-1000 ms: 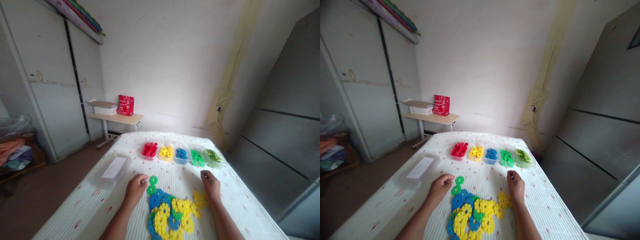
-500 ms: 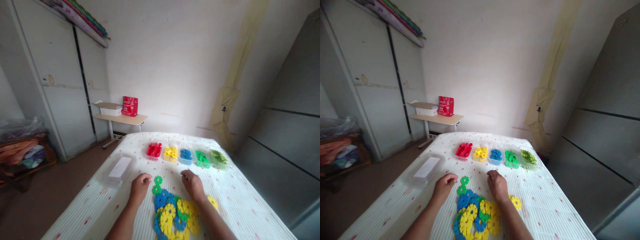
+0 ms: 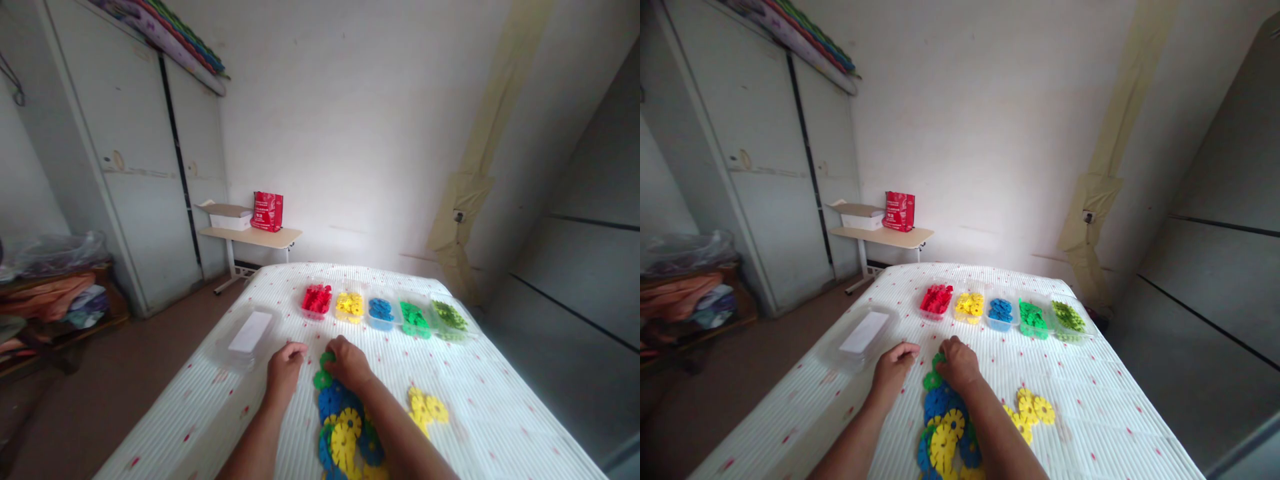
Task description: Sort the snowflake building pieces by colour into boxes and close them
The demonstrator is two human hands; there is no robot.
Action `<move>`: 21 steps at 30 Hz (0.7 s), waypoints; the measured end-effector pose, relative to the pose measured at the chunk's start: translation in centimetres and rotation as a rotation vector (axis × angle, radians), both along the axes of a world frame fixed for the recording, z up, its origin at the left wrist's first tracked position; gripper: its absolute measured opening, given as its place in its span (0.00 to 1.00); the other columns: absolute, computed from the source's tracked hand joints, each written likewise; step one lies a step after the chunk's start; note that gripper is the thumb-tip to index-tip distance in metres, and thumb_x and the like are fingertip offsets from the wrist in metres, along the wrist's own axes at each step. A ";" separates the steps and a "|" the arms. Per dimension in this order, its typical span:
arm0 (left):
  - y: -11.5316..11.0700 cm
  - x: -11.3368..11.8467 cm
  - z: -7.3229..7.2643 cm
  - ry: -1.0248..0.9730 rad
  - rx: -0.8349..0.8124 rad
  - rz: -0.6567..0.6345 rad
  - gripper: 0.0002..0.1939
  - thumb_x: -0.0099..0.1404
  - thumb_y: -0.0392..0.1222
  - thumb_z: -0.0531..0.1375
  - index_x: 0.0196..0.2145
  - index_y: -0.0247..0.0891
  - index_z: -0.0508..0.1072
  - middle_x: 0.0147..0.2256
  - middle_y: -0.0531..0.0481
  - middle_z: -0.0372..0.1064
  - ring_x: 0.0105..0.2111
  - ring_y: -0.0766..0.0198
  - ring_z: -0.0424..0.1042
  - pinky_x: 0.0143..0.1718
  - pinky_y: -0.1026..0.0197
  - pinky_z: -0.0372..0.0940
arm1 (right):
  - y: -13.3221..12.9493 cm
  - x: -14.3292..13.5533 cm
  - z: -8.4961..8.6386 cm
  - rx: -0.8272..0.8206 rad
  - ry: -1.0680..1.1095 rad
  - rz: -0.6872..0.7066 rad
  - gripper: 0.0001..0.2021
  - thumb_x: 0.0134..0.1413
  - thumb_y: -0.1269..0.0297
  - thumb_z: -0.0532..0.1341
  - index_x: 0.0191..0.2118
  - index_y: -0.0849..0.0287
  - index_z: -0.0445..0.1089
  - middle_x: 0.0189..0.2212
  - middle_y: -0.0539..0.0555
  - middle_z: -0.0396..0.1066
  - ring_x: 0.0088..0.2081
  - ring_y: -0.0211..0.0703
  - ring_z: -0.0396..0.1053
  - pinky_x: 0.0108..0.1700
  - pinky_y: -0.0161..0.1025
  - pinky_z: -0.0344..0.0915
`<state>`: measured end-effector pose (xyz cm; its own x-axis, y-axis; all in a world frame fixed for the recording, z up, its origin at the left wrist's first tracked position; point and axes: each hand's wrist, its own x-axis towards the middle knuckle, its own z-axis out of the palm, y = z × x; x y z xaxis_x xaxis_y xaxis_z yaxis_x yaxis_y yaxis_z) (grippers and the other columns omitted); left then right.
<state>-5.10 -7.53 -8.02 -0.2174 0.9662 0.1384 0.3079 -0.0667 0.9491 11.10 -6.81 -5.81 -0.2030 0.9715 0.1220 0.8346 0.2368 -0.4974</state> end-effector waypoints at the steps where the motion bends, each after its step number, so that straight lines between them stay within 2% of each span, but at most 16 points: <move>1: 0.0 0.0 0.1 -0.007 0.001 0.000 0.12 0.48 0.42 0.55 0.27 0.36 0.75 0.17 0.55 0.68 0.20 0.66 0.66 0.18 0.67 0.59 | 0.1 0.3 0.1 -0.011 0.080 -0.012 0.09 0.38 0.71 0.59 0.32 0.59 0.70 0.32 0.52 0.68 0.33 0.39 0.66 0.33 0.33 0.58; 6: -0.1 0.1 0.3 -0.027 0.010 0.002 0.12 0.48 0.44 0.55 0.26 0.35 0.75 0.18 0.54 0.69 0.20 0.66 0.66 0.19 0.68 0.59 | 0.1 1.4 0.7 -0.085 0.263 -0.051 0.08 0.42 0.74 0.55 0.31 0.62 0.69 0.22 0.48 0.67 0.23 0.33 0.62 0.25 0.29 0.57; 8: -0.1 0.1 0.3 -0.029 0.009 0.002 0.12 0.48 0.44 0.55 0.26 0.35 0.75 0.18 0.54 0.69 0.20 0.66 0.66 0.19 0.67 0.59 | -0.2 1.3 0.8 -0.155 0.312 0.002 0.10 0.42 0.73 0.56 0.33 0.62 0.70 0.21 0.46 0.67 0.21 0.32 0.61 0.23 0.29 0.57; 12: 0.0 0.1 0.2 -0.023 0.003 0.001 0.13 0.48 0.44 0.55 0.27 0.36 0.75 0.18 0.54 0.69 0.20 0.66 0.66 0.18 0.67 0.59 | -0.9 0.2 1.1 -0.193 0.145 0.124 0.14 0.37 0.73 0.60 0.35 0.59 0.73 0.24 0.48 0.70 0.24 0.35 0.65 0.26 0.30 0.58; 14: 0.0 0.0 0.2 -0.019 0.001 -0.001 0.13 0.48 0.44 0.55 0.27 0.36 0.75 0.18 0.54 0.69 0.20 0.65 0.67 0.18 0.67 0.58 | -1.2 -0.3 1.3 -0.158 0.033 0.105 0.14 0.35 0.72 0.61 0.34 0.58 0.74 0.26 0.50 0.71 0.28 0.39 0.66 0.30 0.33 0.59; 17: 0.0 0.0 0.1 -0.014 -0.002 -0.004 0.14 0.48 0.44 0.55 0.28 0.35 0.75 0.18 0.54 0.69 0.20 0.65 0.67 0.18 0.67 0.58 | -1.2 -0.8 1.5 -0.150 -0.017 0.092 0.12 0.33 0.71 0.62 0.32 0.58 0.74 0.28 0.53 0.71 0.32 0.44 0.66 0.33 0.36 0.58; 21: -0.1 -0.1 0.0 -0.010 -0.003 -0.005 0.14 0.48 0.44 0.55 0.29 0.35 0.75 0.17 0.54 0.68 0.20 0.65 0.67 0.18 0.67 0.58 | -1.1 -0.7 1.3 -0.151 -0.019 0.104 0.11 0.31 0.69 0.64 0.29 0.59 0.73 0.29 0.52 0.70 0.31 0.42 0.65 0.30 0.35 0.57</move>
